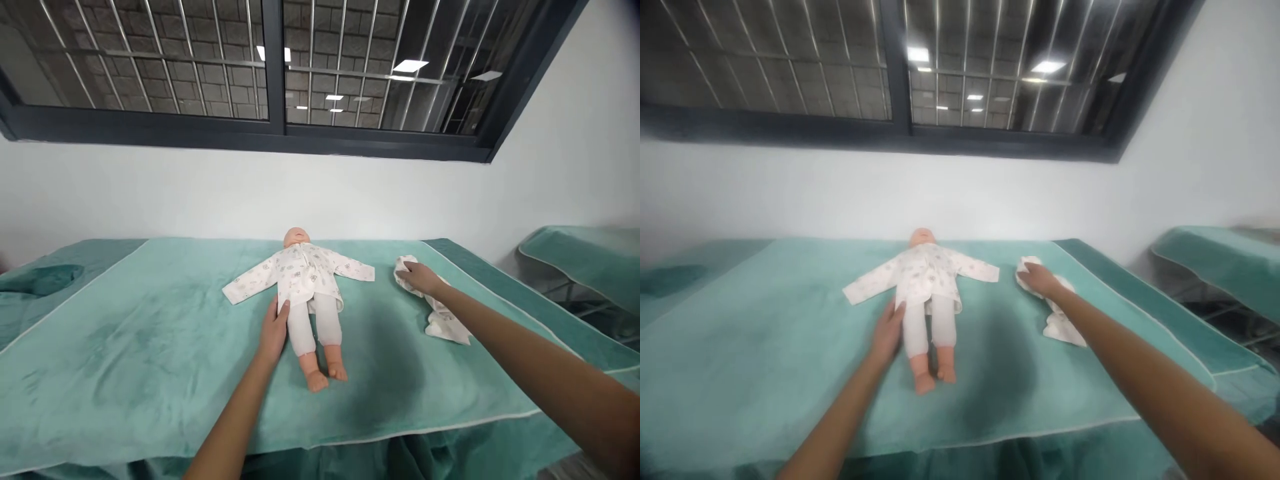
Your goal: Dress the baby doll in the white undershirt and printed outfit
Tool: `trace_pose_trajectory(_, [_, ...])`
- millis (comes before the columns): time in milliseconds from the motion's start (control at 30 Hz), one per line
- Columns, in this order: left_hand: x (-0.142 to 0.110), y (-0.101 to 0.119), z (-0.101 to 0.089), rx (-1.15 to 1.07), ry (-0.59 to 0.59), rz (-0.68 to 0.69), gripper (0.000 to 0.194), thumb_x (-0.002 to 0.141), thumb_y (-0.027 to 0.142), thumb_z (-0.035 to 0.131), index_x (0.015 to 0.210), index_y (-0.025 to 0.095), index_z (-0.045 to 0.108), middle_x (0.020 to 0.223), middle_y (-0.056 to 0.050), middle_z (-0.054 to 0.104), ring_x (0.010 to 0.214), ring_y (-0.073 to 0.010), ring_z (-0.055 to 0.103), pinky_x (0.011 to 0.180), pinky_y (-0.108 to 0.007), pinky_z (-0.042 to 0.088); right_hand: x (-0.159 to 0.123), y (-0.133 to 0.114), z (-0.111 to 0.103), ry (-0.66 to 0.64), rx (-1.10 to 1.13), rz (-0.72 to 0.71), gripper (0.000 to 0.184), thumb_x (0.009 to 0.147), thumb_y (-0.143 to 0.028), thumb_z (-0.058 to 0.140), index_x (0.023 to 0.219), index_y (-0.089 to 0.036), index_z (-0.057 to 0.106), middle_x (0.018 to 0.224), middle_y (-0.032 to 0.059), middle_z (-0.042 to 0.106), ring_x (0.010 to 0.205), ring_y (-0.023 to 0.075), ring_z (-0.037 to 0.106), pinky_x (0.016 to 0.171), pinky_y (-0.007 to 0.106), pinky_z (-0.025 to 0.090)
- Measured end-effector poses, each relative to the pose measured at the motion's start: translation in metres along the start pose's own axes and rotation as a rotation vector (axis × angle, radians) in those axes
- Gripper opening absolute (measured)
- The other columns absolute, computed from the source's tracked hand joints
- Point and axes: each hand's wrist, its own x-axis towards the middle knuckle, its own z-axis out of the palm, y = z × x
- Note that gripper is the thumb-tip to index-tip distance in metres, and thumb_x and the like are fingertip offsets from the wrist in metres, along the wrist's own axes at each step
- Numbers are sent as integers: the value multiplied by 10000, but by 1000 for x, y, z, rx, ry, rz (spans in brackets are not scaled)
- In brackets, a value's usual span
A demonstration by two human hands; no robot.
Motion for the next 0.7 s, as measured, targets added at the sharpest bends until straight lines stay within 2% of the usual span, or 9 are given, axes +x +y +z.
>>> trace_pose_trajectory(100, [-14,2,-2,125,-5,81,498,890,447,566,1316,189,562,1468,-141,486,1390,-304,422,1196,-478,267,-12,-40,-20,-94,270,-85,383,877,-506,516,945,-180,703,876,63,730,828,230,650,750,326,498])
trace_pose_trajectory(167, [-24,12,-4,242,49,153,528,844,396,624,1317,174,548,1507,-157,407,1438,-324,345,1213,-490,234,-26,-73,-35,-224,680,-152,397,849,-532,579,970,-170,689,898,67,727,823,227,650,742,329,502])
trace_pose_trajectory(233, [-36,30,-4,315,52,251,569,832,357,638,1360,195,501,1516,-147,377,1450,-315,323,1216,-488,243,-44,-107,-50,-320,959,-192,383,806,-519,657,950,-165,676,867,61,718,786,212,646,717,319,502])
trace_pose_trajectory(333, [-59,70,-1,349,-93,448,595,878,364,599,1432,265,411,1492,-110,421,1422,-275,375,1187,-470,314,-74,-157,-73,-414,1206,-264,317,787,-444,715,945,-175,655,841,30,695,740,167,626,663,276,491])
trace_pose_trajectory(433, [-81,115,3,437,-146,651,645,830,363,680,1423,302,435,1557,-94,331,1455,-303,314,1196,-480,294,-102,-196,-93,-529,1357,-394,303,782,-356,739,1024,-200,642,960,29,696,817,162,642,692,270,521])
trace_pose_trajectory(533, [-91,150,2,463,-74,741,551,799,324,705,1323,282,540,1531,-87,369,1431,-321,341,1189,-479,300,-124,-218,-109,-565,1424,-500,372,772,-305,756,1108,-228,618,1118,36,682,941,177,652,756,281,551])
trace_pose_trajectory(600, [-91,168,-3,413,-55,740,358,829,276,635,1187,252,624,1411,-77,508,1346,-296,444,1158,-453,345,-134,-223,-115,-538,1421,-530,416,758,-298,774,1133,-238,604,1183,35,665,1000,187,649,798,295,564])
trace_pose_trajectory(700, [-85,191,-12,235,-80,607,228,833,238,553,1033,222,662,1142,-44,667,1114,-250,599,1006,-395,480,-141,-221,-120,-498,1385,-532,439,773,-310,766,1168,-230,591,1235,48,642,1066,202,642,900,353,559])
